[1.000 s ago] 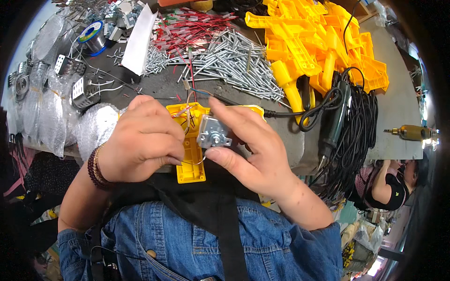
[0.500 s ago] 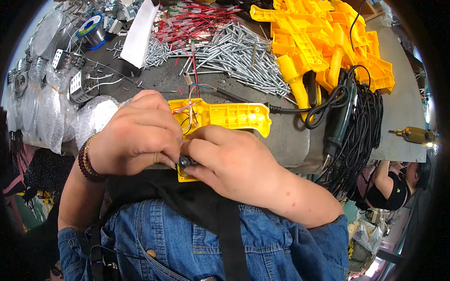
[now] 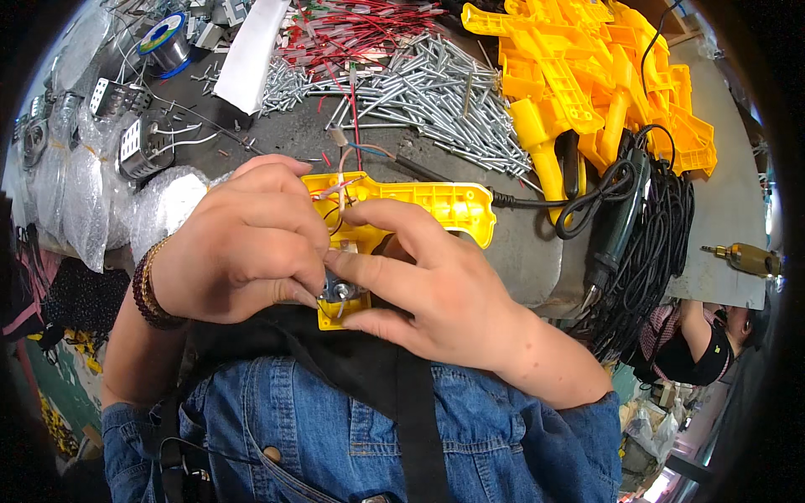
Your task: Assembling and soldering internal components into a yellow handheld tool housing.
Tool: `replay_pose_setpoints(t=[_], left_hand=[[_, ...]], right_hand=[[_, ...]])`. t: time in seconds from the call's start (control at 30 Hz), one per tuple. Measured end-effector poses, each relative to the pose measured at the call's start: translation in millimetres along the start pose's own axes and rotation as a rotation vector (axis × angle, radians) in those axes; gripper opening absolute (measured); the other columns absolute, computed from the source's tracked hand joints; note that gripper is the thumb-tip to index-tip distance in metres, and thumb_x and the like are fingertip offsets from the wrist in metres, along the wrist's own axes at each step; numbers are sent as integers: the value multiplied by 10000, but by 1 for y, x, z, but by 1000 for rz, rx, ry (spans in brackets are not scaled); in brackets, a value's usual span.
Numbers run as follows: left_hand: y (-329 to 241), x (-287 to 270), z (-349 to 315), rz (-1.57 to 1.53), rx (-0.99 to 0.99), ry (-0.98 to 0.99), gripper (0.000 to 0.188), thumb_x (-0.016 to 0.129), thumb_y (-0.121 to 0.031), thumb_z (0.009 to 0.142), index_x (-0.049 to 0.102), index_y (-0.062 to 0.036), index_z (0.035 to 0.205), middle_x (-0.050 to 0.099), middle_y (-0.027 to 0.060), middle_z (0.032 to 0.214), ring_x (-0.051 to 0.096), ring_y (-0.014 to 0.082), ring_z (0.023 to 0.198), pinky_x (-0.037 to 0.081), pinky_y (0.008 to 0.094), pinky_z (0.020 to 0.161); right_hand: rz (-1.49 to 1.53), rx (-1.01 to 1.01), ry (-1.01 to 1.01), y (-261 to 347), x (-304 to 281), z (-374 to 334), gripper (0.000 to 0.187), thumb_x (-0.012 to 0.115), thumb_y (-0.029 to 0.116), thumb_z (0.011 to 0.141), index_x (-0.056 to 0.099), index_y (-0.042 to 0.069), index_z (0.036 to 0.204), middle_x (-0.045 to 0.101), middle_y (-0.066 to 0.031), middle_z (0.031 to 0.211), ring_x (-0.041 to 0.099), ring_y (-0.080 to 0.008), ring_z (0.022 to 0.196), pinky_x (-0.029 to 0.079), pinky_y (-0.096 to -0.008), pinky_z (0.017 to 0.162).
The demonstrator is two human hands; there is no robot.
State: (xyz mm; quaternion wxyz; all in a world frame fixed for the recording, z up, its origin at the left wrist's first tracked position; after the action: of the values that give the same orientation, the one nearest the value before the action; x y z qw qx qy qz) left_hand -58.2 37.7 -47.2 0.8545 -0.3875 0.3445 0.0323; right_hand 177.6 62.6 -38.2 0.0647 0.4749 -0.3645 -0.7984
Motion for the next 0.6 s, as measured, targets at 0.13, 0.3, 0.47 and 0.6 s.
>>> replay_pose_setpoints(t=[0.13, 0.3, 0.47, 0.6], left_hand=[[0, -2, 2, -25, 7, 26, 156, 815, -182, 698, 693, -169, 796, 659, -20, 901, 616, 259, 916, 448, 529, 986], [1, -3, 1, -46, 13, 38, 136, 808, -190, 722, 695, -165, 793, 658, -16, 912, 614, 264, 923, 441, 533, 991], [-4, -5, 0, -19, 14, 46, 135, 808, -179, 723, 695, -170, 797, 657, -18, 918, 610, 267, 925, 437, 541, 996], [-12, -17, 8, -53, -1, 40, 190, 819, -160, 743, 704, -129, 890, 662, 39, 968, 620, 265, 943, 452, 479, 977]], right_hand=[[10, -93, -65, -1, 4, -9, 250, 823, 130, 759, 750, 113, 998, 648, -81, 1091, 679, -194, 730, 559, -318, 617], [-82, -159, -48, 3, 4, 1, 204, 808, 88, 727, 722, 108, 910, 668, -51, 961, 684, -193, 741, 565, -320, 629], [-94, -146, -89, 8, 6, -1, 175, 804, 84, 731, 681, 87, 855, 652, -55, 934, 681, -222, 777, 563, -337, 635], [-72, -121, -93, 6, 8, -3, 184, 798, 81, 739, 656, 78, 855, 655, -58, 945, 683, -235, 798, 565, -344, 644]])
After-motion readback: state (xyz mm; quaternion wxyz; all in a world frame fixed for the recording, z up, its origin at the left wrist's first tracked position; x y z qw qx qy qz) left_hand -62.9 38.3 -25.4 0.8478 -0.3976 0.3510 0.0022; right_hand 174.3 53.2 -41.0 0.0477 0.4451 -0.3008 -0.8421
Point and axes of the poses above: each hand's wrist, its own z-axis towards the middle knuckle, its own x-axis out of the palm, y = z × x, the point moved 1 cm from there along z, towards the middle knuckle
